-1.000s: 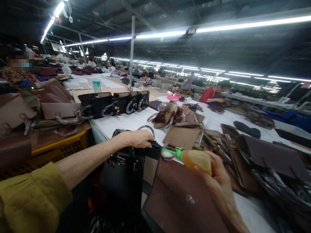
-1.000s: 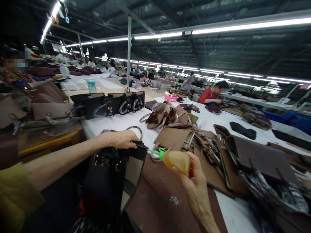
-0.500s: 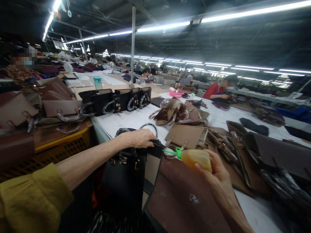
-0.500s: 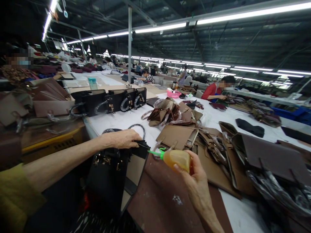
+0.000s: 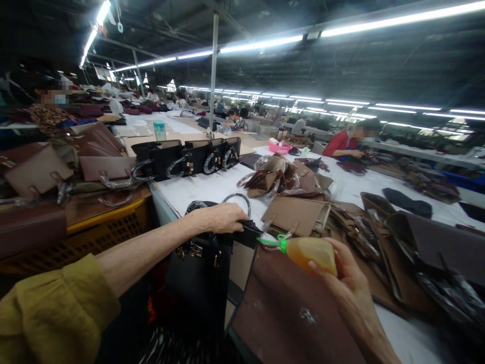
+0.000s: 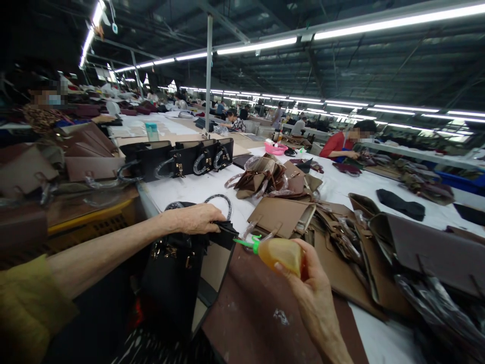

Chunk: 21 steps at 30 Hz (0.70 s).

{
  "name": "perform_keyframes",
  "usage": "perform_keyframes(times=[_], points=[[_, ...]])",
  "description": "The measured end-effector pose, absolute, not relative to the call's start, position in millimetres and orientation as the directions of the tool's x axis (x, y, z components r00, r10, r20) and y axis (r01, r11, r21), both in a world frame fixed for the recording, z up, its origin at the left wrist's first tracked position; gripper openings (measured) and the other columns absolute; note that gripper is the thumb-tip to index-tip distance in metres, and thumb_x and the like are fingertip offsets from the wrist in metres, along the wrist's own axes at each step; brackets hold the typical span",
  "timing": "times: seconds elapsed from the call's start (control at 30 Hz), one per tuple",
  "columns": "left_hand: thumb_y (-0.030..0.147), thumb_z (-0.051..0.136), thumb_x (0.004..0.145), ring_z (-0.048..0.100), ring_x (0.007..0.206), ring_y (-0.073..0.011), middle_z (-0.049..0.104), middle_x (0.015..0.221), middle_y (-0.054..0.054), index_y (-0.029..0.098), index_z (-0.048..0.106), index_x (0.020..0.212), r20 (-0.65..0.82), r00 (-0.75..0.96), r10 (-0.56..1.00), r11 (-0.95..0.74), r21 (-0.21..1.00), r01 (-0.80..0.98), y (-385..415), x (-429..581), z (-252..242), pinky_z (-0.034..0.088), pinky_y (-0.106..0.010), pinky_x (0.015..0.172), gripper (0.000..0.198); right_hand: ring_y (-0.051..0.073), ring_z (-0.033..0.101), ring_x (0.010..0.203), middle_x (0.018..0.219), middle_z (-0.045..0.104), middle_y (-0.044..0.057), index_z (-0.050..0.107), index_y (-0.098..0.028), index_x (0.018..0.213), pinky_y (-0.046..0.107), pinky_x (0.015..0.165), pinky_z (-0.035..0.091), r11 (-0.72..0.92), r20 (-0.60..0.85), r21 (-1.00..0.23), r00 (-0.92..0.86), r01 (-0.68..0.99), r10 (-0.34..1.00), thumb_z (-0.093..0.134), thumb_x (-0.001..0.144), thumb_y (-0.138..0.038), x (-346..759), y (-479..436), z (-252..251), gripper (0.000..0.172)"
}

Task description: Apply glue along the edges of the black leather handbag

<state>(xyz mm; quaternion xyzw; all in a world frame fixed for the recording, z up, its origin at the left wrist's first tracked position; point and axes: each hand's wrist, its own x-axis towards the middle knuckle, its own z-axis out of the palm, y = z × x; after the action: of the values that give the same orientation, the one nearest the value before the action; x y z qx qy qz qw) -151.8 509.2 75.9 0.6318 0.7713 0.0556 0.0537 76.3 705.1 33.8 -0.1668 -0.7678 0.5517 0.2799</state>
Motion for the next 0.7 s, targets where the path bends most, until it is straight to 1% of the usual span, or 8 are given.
perform_keyframes(times=[0.13, 0.23, 0.33, 0.47, 0.57, 0.7], points=[[0.025, 0.054, 0.083, 0.057, 0.075, -0.0178, 0.061, 0.076, -0.002, 0.018, 0.06, 0.08, -0.021, -0.185, 0.983, 0.186, 0.143, 0.972, 508.2, -153.7, 76.0, 0.038, -0.024, 0.061, 0.01, 0.023, 0.058, 0.081, 0.096, 0.061, 0.004, 0.047, -0.022, 0.112, 0.026, 0.068, 0.048, 0.327, 0.276, -0.941, -0.76, -0.088, 0.588, 0.074, 0.068, -0.046, 71.2, 703.4, 35.6, 0.058], [0.025, 0.053, 0.084, 0.058, 0.077, -0.0186, 0.063, 0.079, -0.004, 0.017, 0.061, 0.082, -0.023, -0.19, 0.982, 0.191, 0.111, 0.975, 507.6, -152.9, 75.3, 0.039, -0.025, 0.063, 0.012, 0.024, 0.058, 0.082, 0.096, 0.06, 0.005, 0.047, -0.022, 0.113, 0.027, 0.068, 0.048, 0.319, 0.263, -0.944, -0.768, -0.08, 0.584, 0.073, 0.069, -0.048, 69.7, 702.4, 33.5, 0.058], [0.025, 0.052, 0.083, 0.058, 0.079, -0.0196, 0.063, 0.081, -0.005, 0.017, 0.061, 0.083, -0.005, -0.195, 0.981, 0.195, 0.088, 0.977, 507.2, -150.9, 73.4, 0.04, -0.025, 0.064, 0.011, 0.024, 0.058, 0.08, 0.093, 0.06, 0.005, 0.047, -0.021, 0.111, 0.028, 0.066, 0.048, 0.311, 0.23, -0.95, -0.761, -0.039, 0.606, 0.073, 0.068, -0.049, 72.1, 701.5, 32.1, 0.058], [0.025, 0.053, 0.083, 0.059, 0.08, -0.0202, 0.063, 0.082, -0.005, 0.017, 0.061, 0.083, 0.001, -0.188, 0.982, 0.187, 0.092, 0.978, 507.3, -149.3, 71.1, 0.041, -0.025, 0.066, 0.011, 0.026, 0.059, 0.082, 0.095, 0.06, 0.005, 0.047, -0.023, 0.112, 0.03, 0.066, 0.049, 0.267, 0.173, -0.964, -0.79, -0.013, 0.588, 0.073, 0.068, -0.048, 76.0, 701.0, 33.2, 0.057], [0.026, 0.054, 0.083, 0.059, 0.081, -0.0204, 0.063, 0.083, -0.005, 0.018, 0.06, 0.083, 0.0, -0.195, 0.981, 0.194, 0.103, 0.975, 507.5, -149.9, 69.5, 0.041, -0.025, 0.066, 0.01, 0.025, 0.059, 0.083, 0.095, 0.06, 0.004, 0.047, -0.022, 0.112, 0.03, 0.07, 0.048, 0.285, 0.194, -0.958, -0.793, -0.027, 0.577, 0.074, 0.067, -0.047, 77.3, 700.9, 33.1, 0.058], [0.026, 0.055, 0.082, 0.059, 0.082, -0.0204, 0.063, 0.083, -0.005, 0.018, 0.061, 0.084, 0.009, -0.207, 0.978, 0.205, 0.113, 0.972, 506.9, -150.0, 68.8, 0.041, -0.025, 0.067, 0.01, 0.026, 0.06, 0.085, 0.097, 0.061, 0.005, 0.046, -0.022, 0.113, 0.03, 0.07, 0.048, 0.313, 0.194, -0.95, -0.802, -0.009, 0.565, 0.073, 0.069, -0.047, 79.5, 698.4, 31.5, 0.058]])
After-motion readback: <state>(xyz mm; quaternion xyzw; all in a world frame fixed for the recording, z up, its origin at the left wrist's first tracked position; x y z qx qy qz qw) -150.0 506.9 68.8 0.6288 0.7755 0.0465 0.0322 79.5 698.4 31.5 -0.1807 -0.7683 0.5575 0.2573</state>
